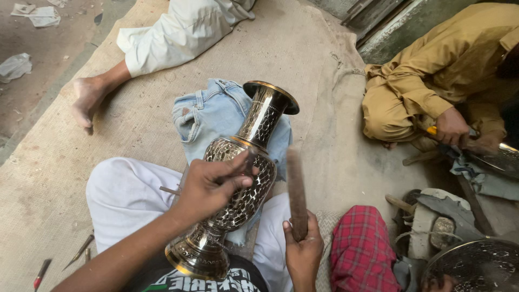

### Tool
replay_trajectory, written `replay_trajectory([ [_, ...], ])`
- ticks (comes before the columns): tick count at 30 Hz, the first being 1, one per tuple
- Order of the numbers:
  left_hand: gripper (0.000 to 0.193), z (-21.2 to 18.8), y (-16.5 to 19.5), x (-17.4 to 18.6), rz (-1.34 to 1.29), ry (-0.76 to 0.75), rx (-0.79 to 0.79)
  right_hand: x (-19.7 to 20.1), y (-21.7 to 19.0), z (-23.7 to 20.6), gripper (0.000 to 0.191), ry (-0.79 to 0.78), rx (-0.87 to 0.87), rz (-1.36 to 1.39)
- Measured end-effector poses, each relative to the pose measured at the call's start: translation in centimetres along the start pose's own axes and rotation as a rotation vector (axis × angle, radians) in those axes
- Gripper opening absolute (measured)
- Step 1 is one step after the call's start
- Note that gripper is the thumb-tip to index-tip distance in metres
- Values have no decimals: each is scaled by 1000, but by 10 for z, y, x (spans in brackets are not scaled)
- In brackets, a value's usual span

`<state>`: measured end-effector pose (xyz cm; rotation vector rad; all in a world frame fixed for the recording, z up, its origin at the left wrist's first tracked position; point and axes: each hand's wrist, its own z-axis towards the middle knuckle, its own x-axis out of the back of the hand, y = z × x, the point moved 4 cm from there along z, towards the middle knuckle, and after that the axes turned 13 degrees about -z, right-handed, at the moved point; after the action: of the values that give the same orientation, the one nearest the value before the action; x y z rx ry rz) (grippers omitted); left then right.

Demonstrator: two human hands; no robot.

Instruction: The person sits on the floor holding a small punch against the engraved surface of a brass vase and repeatedly strikes the punch with a wooden mallet, working the patterned decoration across the vase body. Other workers perform similar metalwork nearby.

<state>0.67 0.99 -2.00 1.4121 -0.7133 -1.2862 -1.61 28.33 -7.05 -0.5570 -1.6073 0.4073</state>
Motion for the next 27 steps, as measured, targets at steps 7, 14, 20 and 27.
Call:
replay_trajectory([
  [7,59,-13,10,-15,276,-32,-389,36,-54,27,49,105,438,-354],
  [14,57,-14,8,-18,286,36,-469,107,-113,91,53,-16,452,-201],
  [20,60,-15,9,-18,310,46,-461,127,-168,84,40,21,903,-513],
  [27,58,-14,11,-20,272,31,-467,120,-175,75,32,-27,823,-215],
])
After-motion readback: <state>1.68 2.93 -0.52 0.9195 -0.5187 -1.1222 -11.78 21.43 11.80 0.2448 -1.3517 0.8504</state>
